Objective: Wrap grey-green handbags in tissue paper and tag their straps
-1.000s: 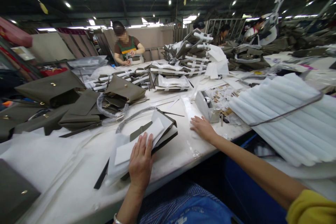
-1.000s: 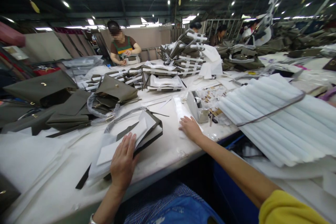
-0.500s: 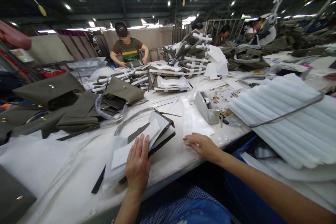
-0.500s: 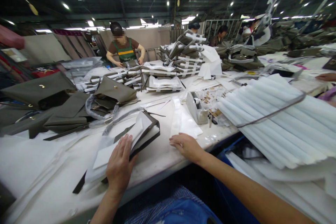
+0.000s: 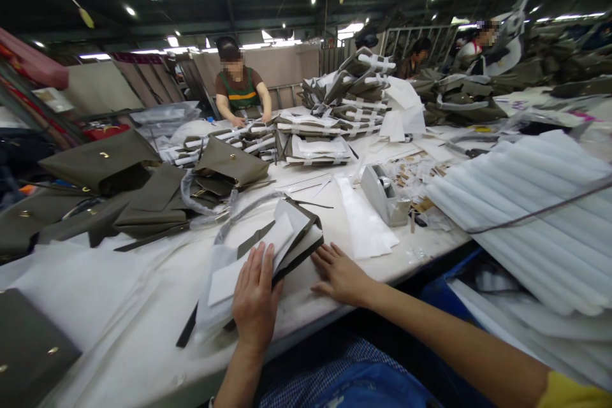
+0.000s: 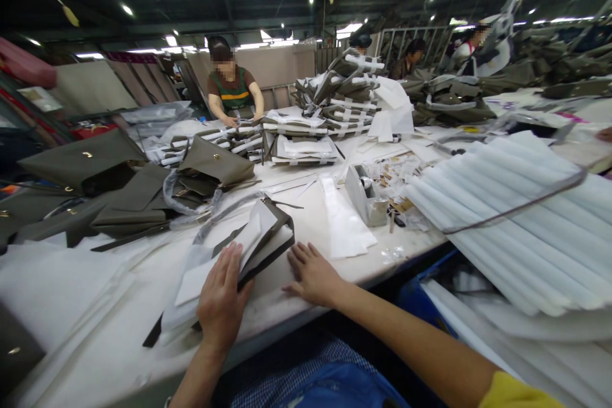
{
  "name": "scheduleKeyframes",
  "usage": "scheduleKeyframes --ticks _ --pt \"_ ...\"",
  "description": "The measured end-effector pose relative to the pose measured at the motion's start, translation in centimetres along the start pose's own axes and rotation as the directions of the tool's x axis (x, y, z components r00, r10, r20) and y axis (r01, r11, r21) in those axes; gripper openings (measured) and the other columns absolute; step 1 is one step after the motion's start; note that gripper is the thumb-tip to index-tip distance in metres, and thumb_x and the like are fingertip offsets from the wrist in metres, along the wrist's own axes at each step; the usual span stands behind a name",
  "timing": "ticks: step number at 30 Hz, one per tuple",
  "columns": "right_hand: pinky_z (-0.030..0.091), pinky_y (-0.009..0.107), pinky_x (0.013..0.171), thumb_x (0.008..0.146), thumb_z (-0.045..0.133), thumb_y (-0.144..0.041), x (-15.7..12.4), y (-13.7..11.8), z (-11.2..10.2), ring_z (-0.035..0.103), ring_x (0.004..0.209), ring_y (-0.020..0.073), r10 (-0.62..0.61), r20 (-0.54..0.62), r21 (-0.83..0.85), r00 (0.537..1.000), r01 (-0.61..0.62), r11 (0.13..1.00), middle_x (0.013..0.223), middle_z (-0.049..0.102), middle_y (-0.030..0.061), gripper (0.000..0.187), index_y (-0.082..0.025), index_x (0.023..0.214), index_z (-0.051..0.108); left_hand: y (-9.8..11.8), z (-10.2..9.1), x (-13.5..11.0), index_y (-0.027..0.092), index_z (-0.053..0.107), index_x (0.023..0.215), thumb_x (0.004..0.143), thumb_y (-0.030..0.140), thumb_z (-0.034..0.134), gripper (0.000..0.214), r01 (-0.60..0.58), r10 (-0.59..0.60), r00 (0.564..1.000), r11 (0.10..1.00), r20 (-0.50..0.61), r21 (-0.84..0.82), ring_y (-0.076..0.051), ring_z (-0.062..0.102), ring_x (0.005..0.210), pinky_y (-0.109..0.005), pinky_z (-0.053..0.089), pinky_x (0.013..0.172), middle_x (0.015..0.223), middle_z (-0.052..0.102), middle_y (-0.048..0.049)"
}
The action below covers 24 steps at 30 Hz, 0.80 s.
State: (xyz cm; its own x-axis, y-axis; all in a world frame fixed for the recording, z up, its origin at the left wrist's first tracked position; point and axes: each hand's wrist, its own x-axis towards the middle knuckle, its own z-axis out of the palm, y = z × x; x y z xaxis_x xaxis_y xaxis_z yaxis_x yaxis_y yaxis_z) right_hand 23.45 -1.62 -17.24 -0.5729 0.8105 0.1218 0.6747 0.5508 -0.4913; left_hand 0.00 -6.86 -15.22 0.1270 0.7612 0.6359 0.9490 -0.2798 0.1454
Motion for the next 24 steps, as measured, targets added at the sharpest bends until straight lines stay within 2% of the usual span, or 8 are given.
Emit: scheduleKeyframes --ticks 2,4,7,10,15,18,21,24 --pt "0.017 0.052 0.121 0.084 0.063 -0.060 1.0 -0.9 0.6 0.032 0.144 0.0346 -0.109 0.020 0.006 0.994 0.109 0.994 0.151 0.043 0.0198 0.078 -0.012 0.145 0.047 0.1 0.0 0.0 0.023 0.018 0.156 0.094 0.020 0.053 0.072 -0.003 0.003 1.000 1.000 -0.002 0.017 -0.030 0.039 0.141 -0.047 0.041 0.111 0.153 0.043 -0.0118" --pt "0.020 0.051 0.120 0.086 0.063 -0.055 1.7 -1.4 1.0 0.036 0.141 0.0348 -0.141 0.009 0.009 0.990 0.141 0.990 0.147 0.048 0.0200 0.071 -0.012 0.141 0.052 0.3 0.1 -0.1 0.022 0.020 0.156 0.093 0.018 0.054 0.072 -0.025 0.024 1.000 0.999 0.017 0.042 -0.030 0.039 0.141 -0.046 0.041 0.111 0.153 0.043 -0.0115" --pt "0.029 0.054 0.115 0.088 0.063 -0.048 2.0 -1.6 1.3 0.047 0.132 0.0362 -0.078 0.010 0.054 0.997 0.078 0.996 0.133 0.061 0.0171 0.051 -0.017 0.129 0.064 0.8 0.6 -0.5 0.023 0.025 0.155 0.091 0.014 0.055 0.071 -0.066 0.061 0.996 0.995 0.064 0.079 -0.029 0.038 0.142 -0.046 0.040 0.111 0.154 0.042 -0.0099" --pt "0.035 0.055 0.111 0.088 0.063 -0.044 1.0 -1.7 0.9 0.052 0.127 0.0363 -0.007 -0.009 0.124 1.000 0.008 0.992 0.126 0.066 0.0129 0.040 -0.023 0.121 0.069 1.2 1.2 -0.8 0.025 0.032 0.152 0.090 0.012 0.056 0.069 -0.093 0.084 0.993 0.990 0.086 0.106 -0.029 0.039 0.141 -0.046 0.041 0.111 0.153 0.043 -0.0083" --pt "0.031 0.056 0.116 0.088 0.064 -0.043 -2.4 -1.5 0.0 0.044 0.134 0.0351 -0.027 -0.074 0.122 0.997 0.036 0.992 0.138 0.058 0.0131 0.048 -0.023 0.132 0.061 1.5 1.5 -0.9 0.026 0.037 0.150 0.088 0.012 0.058 0.066 -0.095 0.082 0.991 0.987 0.103 0.128 -0.029 0.039 0.141 -0.046 0.042 0.111 0.153 0.042 -0.0077" --pt "0.036 0.054 0.114 0.091 0.060 -0.036 -4.1 -1.5 -0.1 0.046 0.132 0.0347 0.023 -0.056 0.064 0.998 -0.020 0.998 0.142 0.054 0.0129 0.049 -0.024 0.138 0.057 1.6 1.5 -0.9 0.025 0.041 0.148 0.091 0.014 0.056 0.061 -0.116 0.102 0.990 0.982 0.101 0.147 -0.029 0.041 0.140 -0.046 0.043 0.110 0.153 0.043 -0.0073" --pt "0.041 0.054 0.110 0.090 0.056 -0.024 -4.6 -2.2 -0.1 0.051 0.126 0.0350 0.050 -0.027 0.008 0.998 -0.050 0.999 0.144 0.053 0.0118 0.043 -0.024 0.132 0.061 1.7 1.5 -0.8 0.025 0.042 0.147 0.092 0.014 0.054 0.057 -0.131 0.116 0.988 0.978 0.101 0.160 -0.029 0.042 0.139 -0.045 0.044 0.109 0.152 0.043 -0.0071" --pt "0.044 0.053 0.107 0.088 0.058 -0.023 -4.1 -3.2 -0.6 0.055 0.119 0.0345 0.067 0.010 0.039 0.998 -0.068 0.997 0.140 0.057 0.0108 0.038 -0.024 0.126 0.066 1.7 1.3 -0.6 0.024 0.042 0.147 0.092 0.014 0.054 0.058 -0.124 0.110 0.989 0.980 0.096 0.158 -0.028 0.043 0.139 -0.045 0.044 0.109 0.152 0.044 -0.0068"
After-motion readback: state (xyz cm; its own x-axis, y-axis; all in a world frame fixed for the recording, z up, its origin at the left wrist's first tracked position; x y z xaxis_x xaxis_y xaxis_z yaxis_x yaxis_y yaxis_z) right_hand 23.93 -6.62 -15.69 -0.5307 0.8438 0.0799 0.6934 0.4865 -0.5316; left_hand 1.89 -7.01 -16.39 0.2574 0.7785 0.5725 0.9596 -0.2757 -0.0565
